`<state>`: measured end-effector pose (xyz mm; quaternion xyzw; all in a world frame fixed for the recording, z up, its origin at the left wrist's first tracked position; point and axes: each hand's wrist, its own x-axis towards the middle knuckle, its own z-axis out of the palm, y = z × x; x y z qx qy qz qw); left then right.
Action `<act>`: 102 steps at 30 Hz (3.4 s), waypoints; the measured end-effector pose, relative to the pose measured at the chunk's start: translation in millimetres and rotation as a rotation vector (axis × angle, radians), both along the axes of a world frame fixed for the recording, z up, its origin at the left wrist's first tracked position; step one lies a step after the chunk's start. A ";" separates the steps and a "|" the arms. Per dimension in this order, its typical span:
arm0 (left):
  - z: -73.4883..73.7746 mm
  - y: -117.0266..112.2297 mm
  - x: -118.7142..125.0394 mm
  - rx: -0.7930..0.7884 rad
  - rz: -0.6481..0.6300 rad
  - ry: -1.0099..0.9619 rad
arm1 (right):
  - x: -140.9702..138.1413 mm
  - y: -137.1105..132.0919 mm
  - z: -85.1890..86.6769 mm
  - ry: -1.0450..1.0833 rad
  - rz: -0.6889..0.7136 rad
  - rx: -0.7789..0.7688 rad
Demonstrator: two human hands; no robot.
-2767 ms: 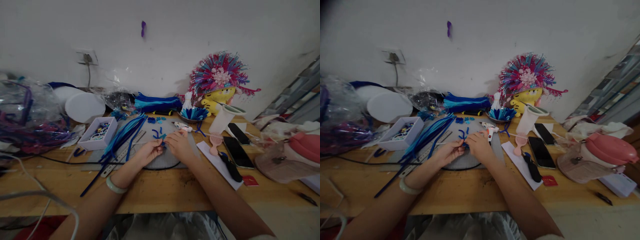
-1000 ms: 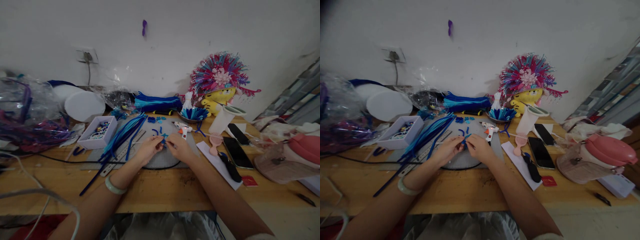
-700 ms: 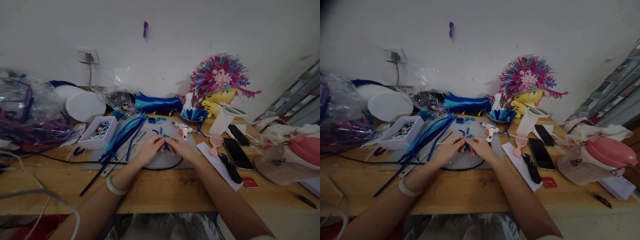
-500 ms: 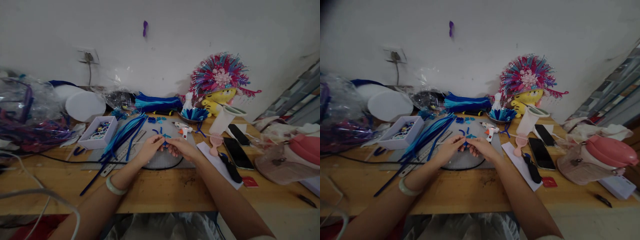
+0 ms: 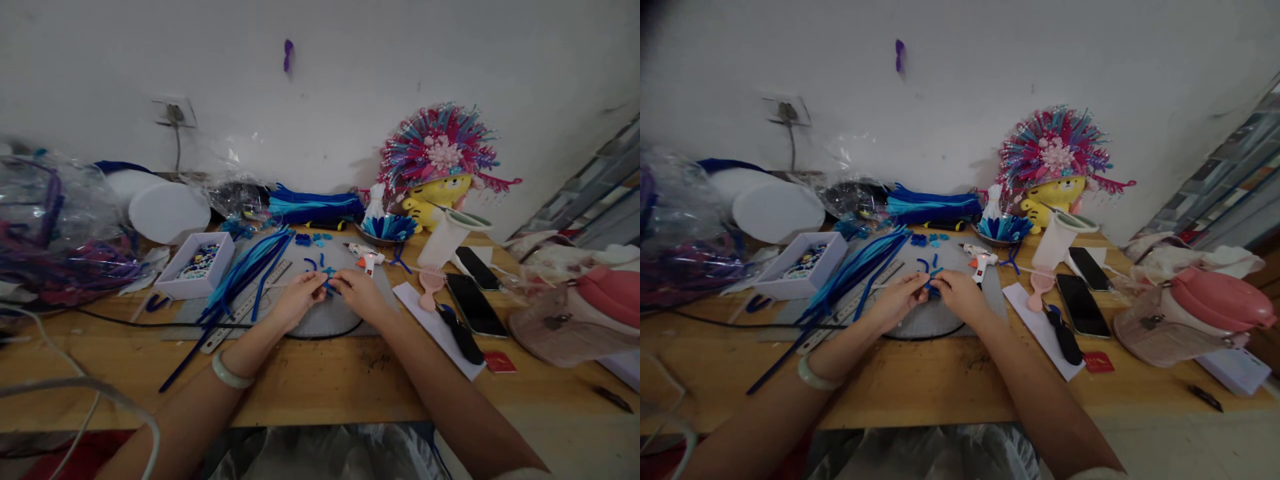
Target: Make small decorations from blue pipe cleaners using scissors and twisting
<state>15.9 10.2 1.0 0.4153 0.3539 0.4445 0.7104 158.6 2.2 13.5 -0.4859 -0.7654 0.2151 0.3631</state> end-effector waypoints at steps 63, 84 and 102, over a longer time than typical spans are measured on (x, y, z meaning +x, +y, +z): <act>12.1 -1.3 -8.3 0.452 -0.036 0.393 | -14.8 -7.6 4.1 0.705 -0.117 -0.595; 14.8 0.1 -14.4 0.814 -0.093 0.819 | -2.2 -8.7 16.1 0.351 -0.047 -0.611; 3.0 -2.7 -2.8 0.549 -0.002 0.599 | -4.1 -8.7 8.9 0.855 0.148 -0.943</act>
